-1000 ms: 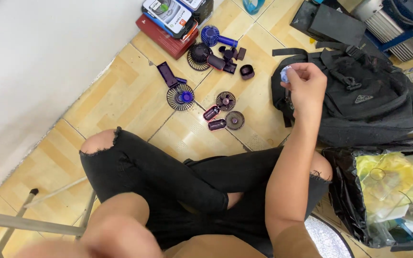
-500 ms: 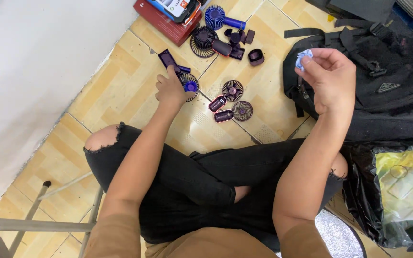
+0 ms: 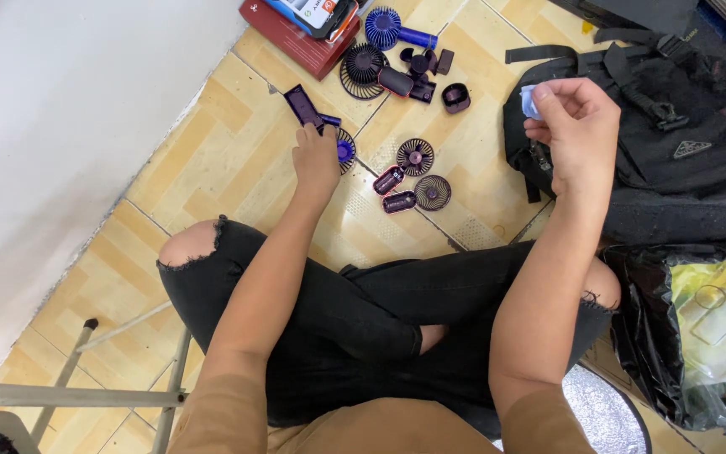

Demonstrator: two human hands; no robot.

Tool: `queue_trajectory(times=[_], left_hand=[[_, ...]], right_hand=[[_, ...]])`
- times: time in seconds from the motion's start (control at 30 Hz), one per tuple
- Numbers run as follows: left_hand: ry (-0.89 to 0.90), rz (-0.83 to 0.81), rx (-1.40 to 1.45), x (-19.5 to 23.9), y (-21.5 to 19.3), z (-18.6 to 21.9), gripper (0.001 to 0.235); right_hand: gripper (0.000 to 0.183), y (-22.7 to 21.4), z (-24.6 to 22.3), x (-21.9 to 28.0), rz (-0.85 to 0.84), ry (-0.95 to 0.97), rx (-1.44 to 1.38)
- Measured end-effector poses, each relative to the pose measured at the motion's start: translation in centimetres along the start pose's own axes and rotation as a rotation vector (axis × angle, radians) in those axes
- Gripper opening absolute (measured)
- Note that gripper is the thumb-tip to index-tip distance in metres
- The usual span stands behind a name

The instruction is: The person sits on the floor and cleans various disassembled parts of small portable fans using a white wipe. They handle purple and blue fan cages, blades, and cylindrical bodies, wiping each component individually before placing them back on the floor.

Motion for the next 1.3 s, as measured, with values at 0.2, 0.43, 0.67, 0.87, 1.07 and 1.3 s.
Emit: queue_trajectory(times=[0.2,0.43,0.67,0.87,1.07,1.3], left_hand=[[0.047,0.041,0.010,-0.8,0.0,-0.7,0.058],[0.058,-0.239,-0.046,-1.6,-0.6,-0.7,0.061],[0.115,-0.232,-0.107,-2.2,1.6,-1.6,0.058],[0.098,-0.159,0.044,-1.2,-6.0,2.0,0.069],[0.348,0.098,0.777,2.7,-15.7,7.0,0.063],[0.588,0.256,0.898,3.7,-19.2,7.8,0.066]], right_hand=[[0.010,0.4,0.6,-0.3,-0.004,-0.006,-0.007],[0.015,0.1,4.4,-2.0,-0.016,-0.046,-0.050],[0.014,0.2,3.9,-1.7,-0.018,-0.025,-0.056],[0.012,1.1,2.5,-0.5,-0.014,-0.045,-0.076],[0.031,7.9,1.0,2.1,-0.241,-0.114,-0.302],[0.017,11.8,0.4,5.3,-0.314,-0.484,-0.075]])
Point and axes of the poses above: each hand's wrist, its own x-axis away from the middle knuckle, its own y-axis out of the palm, z = x × y, the point moved 2 cm from there along -x, towards the middle knuckle, and after that the axes turned 1 degree about -y, right-handed, at the moved point
